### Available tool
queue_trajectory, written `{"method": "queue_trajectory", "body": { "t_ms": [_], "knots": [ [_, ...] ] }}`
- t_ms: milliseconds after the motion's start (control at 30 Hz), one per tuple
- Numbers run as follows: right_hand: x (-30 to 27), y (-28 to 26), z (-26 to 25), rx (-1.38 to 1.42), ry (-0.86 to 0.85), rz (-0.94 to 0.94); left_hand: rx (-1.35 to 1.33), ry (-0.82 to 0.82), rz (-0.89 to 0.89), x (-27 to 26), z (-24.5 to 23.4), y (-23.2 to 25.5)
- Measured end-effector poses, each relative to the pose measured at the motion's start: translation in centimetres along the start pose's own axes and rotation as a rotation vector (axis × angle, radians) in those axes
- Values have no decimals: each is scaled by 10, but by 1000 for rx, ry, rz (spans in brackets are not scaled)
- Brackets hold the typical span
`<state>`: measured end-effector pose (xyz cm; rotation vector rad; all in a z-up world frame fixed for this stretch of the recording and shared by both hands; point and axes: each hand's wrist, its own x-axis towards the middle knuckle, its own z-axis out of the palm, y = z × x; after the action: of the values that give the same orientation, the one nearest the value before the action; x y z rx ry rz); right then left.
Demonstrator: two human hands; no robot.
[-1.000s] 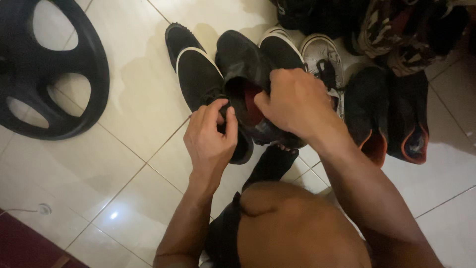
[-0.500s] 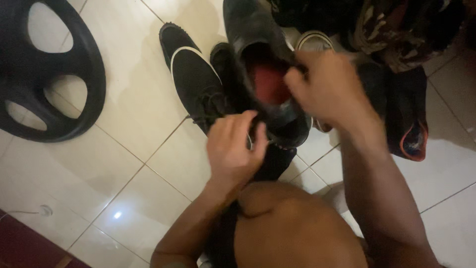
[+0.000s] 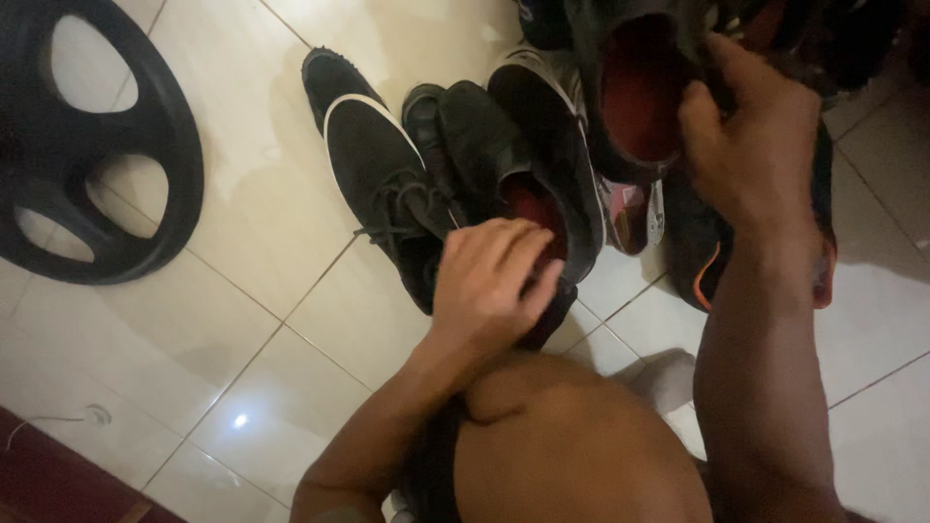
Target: The person organizes a collection of shoes on the floor and places them onto a pink plastic shoe rack. They handle various types of footwear, including sneakers, sandals, and boots, arranging them in pairs.
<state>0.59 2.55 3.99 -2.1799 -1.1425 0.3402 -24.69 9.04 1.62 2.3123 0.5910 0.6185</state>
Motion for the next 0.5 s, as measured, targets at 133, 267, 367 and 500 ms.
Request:
{"method": "queue_trajectory", "body": {
  "t_ms": [133, 267, 367, 500],
  "knots": [
    [-5, 33, 15, -56, 47, -88, 84, 142, -97, -11, -11, -12],
    [-19, 70, 37, -48, 14, -44, 198, 269, -259, -29, -21, -31],
    [-23, 88, 50, -84, 26, -108, 158, 288, -394, -44, -30, -40],
    [-28, 86, 63, -84, -16, -22, 15, 163, -523, -55, -33, -46]
  ]
}}
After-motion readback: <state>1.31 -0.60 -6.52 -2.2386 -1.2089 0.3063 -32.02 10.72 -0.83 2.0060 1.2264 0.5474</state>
